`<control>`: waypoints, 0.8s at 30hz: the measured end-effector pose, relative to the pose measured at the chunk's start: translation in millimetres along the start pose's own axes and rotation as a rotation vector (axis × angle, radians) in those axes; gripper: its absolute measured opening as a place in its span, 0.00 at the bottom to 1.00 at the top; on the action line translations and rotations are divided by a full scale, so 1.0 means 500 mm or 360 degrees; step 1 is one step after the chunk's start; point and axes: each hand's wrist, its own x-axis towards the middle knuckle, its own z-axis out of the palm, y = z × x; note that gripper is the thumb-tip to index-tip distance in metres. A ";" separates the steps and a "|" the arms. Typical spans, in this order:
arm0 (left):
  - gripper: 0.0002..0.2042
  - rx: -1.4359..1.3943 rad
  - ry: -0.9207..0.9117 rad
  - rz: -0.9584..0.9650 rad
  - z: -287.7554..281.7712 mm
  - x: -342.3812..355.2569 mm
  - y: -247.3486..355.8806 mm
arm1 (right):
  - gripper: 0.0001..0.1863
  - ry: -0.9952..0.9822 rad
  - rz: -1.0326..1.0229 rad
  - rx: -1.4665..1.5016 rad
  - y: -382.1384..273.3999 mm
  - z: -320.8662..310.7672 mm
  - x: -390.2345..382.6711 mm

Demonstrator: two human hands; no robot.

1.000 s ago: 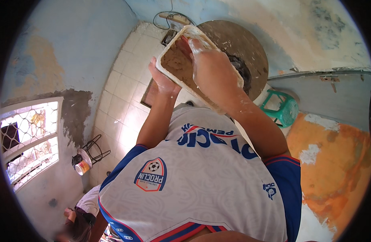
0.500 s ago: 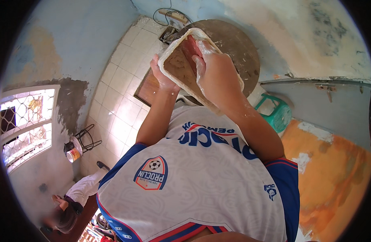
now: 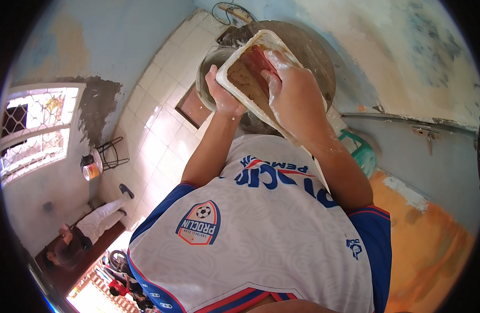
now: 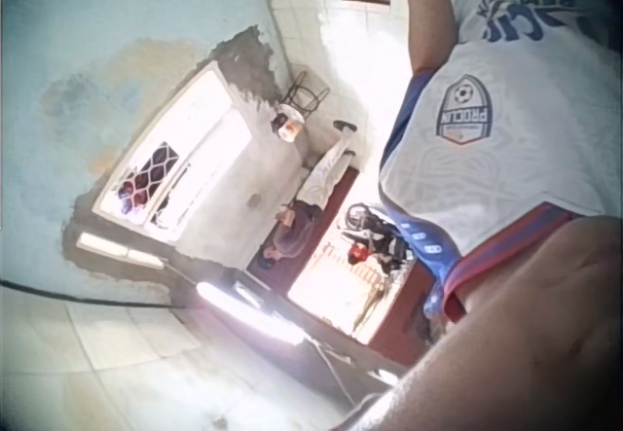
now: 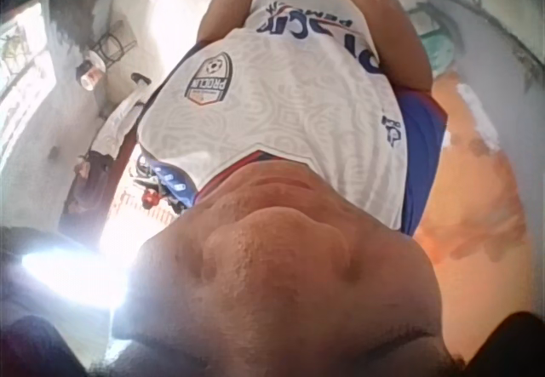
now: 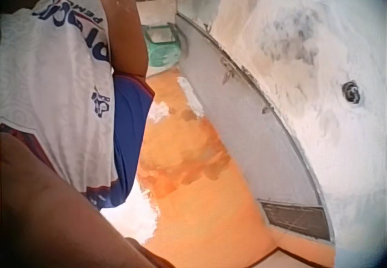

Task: The person applies a plaster-like compound to a wall using a red spreader tool, scooping material from a plastic container.

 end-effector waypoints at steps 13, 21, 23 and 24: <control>0.40 -0.0061 0.0049 0.0195 0.038 -0.022 -0.073 | 0.17 0.0004 -0.0160 -0.0202 0.056 -0.056 -0.009; 0.37 -0.0200 -0.0002 0.0176 -0.041 -0.003 -0.081 | 0.20 -0.0236 -0.0317 -0.0075 0.060 -0.054 0.005; 0.37 -0.0167 0.0052 0.0222 -0.040 -0.002 -0.084 | 0.21 -0.0287 -0.0296 -0.0077 0.057 -0.056 -0.001; 0.36 -0.0162 0.0059 0.0241 -0.032 -0.002 -0.083 | 0.21 -0.0313 -0.0281 -0.0049 0.059 -0.053 -0.003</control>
